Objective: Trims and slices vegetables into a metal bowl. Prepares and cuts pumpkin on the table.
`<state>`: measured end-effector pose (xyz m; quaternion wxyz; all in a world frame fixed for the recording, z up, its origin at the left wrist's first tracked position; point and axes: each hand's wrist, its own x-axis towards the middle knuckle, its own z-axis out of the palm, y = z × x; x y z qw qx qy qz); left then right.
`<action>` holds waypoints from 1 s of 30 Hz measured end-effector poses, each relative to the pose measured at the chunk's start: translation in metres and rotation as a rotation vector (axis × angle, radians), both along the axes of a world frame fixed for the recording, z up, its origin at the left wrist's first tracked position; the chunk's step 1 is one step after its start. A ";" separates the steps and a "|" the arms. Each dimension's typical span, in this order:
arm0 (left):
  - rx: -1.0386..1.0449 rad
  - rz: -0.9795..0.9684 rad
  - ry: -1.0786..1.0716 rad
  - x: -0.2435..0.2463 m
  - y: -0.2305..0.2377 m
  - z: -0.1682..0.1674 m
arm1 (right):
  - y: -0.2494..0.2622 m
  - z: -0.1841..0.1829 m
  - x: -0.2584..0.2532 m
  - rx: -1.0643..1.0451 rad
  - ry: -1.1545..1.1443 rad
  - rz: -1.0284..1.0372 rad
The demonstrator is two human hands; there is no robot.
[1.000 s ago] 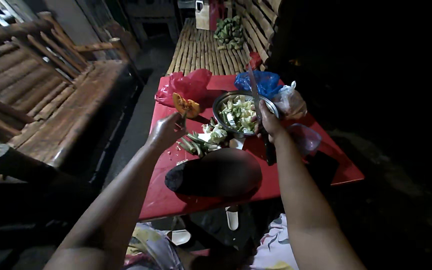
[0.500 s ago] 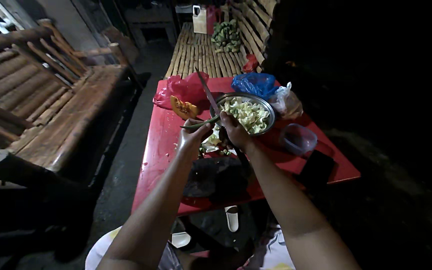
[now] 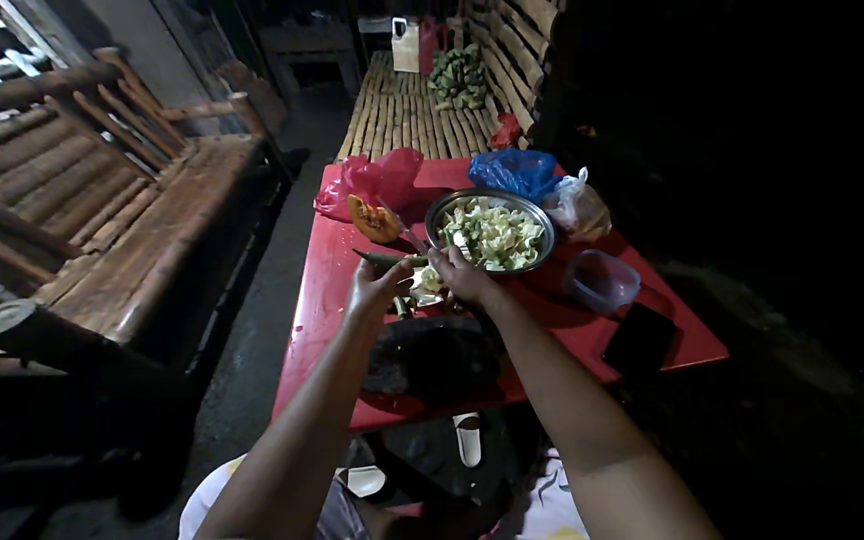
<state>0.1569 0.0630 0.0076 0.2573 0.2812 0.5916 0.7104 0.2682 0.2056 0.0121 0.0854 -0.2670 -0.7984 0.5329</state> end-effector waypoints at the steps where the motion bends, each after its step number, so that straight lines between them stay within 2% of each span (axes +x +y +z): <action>1: -0.020 0.012 0.009 -0.002 0.000 0.000 | 0.000 0.000 0.000 -0.006 -0.009 0.012; 5: -0.059 0.005 0.094 -0.008 0.001 -0.003 | -0.006 0.010 0.006 -0.097 0.029 -0.002; 11: -0.062 0.038 0.126 -0.006 0.009 0.002 | -0.001 0.008 0.009 -0.114 0.184 -0.057; 20: -0.061 0.096 0.120 -0.008 0.009 0.003 | 0.004 0.008 0.012 -0.211 0.094 -0.073; 24: 0.023 0.060 0.035 -0.007 0.005 0.003 | 0.002 0.011 0.013 -0.257 0.094 -0.078; 30: 0.163 0.023 -0.148 0.018 0.013 0.006 | -0.006 0.015 0.014 -0.332 0.276 -0.102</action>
